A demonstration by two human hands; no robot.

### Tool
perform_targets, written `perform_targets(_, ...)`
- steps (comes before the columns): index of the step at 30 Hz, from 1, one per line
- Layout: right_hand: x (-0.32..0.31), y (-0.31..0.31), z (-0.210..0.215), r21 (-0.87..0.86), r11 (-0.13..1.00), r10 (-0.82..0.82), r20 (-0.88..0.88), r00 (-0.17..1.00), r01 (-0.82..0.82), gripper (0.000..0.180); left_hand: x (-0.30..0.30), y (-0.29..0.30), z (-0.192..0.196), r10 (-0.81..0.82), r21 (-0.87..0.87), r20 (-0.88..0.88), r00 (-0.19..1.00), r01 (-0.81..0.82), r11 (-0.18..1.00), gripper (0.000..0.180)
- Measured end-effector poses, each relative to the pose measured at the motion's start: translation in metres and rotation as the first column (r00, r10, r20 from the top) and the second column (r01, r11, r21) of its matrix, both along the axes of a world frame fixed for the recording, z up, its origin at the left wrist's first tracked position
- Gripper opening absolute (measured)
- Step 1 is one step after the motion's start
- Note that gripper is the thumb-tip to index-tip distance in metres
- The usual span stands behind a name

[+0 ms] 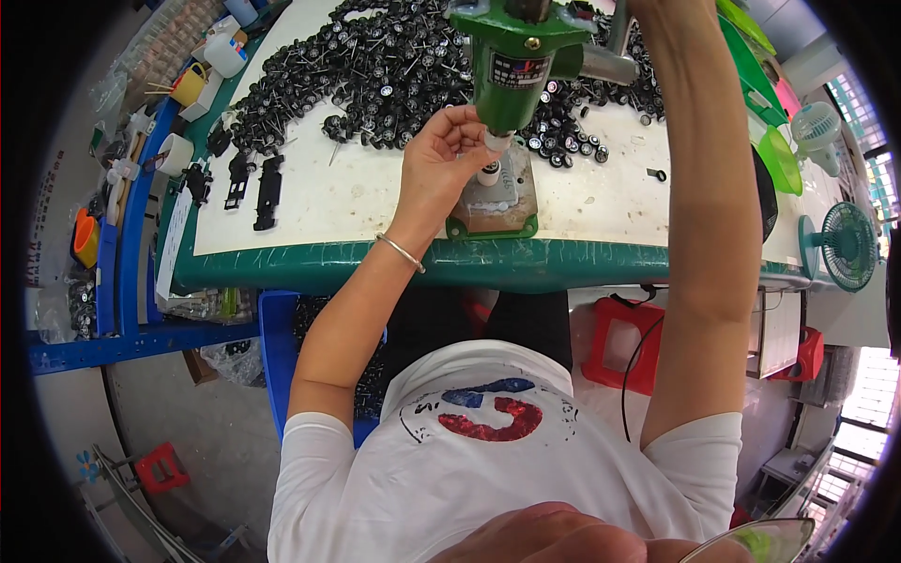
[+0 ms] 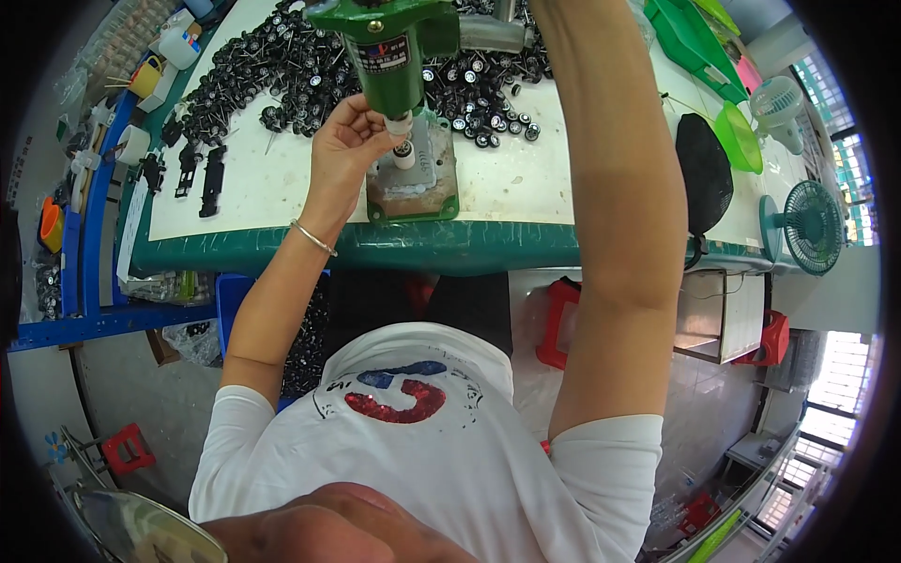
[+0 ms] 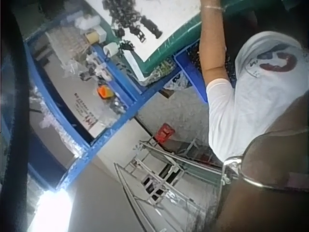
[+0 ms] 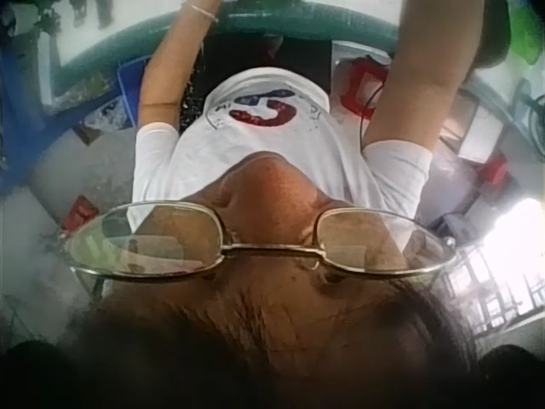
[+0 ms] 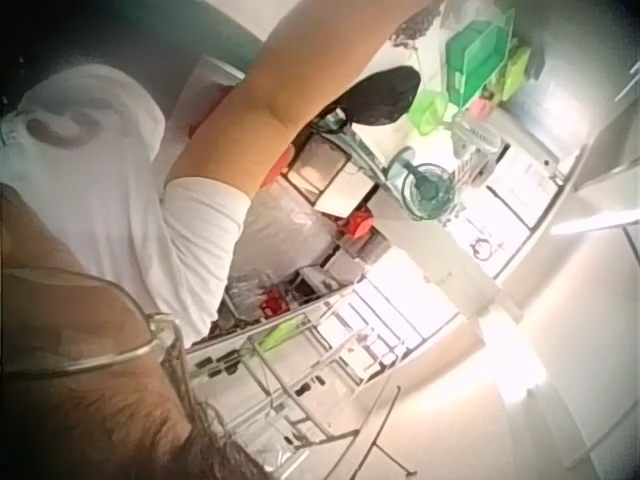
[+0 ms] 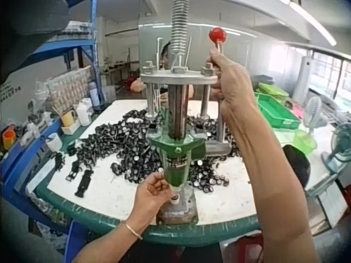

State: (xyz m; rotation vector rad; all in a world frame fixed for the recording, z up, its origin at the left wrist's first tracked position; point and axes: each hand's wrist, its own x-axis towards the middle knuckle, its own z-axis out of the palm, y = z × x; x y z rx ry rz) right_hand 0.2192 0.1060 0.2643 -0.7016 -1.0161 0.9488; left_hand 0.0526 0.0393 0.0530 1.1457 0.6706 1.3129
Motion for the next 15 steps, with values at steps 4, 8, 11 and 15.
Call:
perform_targets(4,-0.005,-0.020,0.000,0.161,0.984,-0.087,0.057,0.995,0.077,0.022,-0.003,0.000,-0.003,0.011,0.035,-0.053,0.999,-0.009,0.999,0.038)
perform_targets(8,-0.005,-0.035,-0.005,0.401,0.909,-0.167,0.096,0.981,0.116,0.024,-0.003,0.001,-0.004,0.003,0.032,-0.058,0.998,-0.001,0.999,0.037)
perform_targets(11,-0.003,-0.036,-0.009,0.467,0.877,-0.182,0.104,0.978,0.114,0.024,-0.003,0.000,-0.004,-0.002,0.037,-0.077,0.997,0.005,0.999,0.037)
perform_targets(15,-0.004,-0.045,-0.012,0.506,0.851,-0.218,0.094,0.971,0.142,0.023,-0.002,0.000,-0.005,0.032,0.046,-0.090,0.995,-0.028,0.999,0.036)
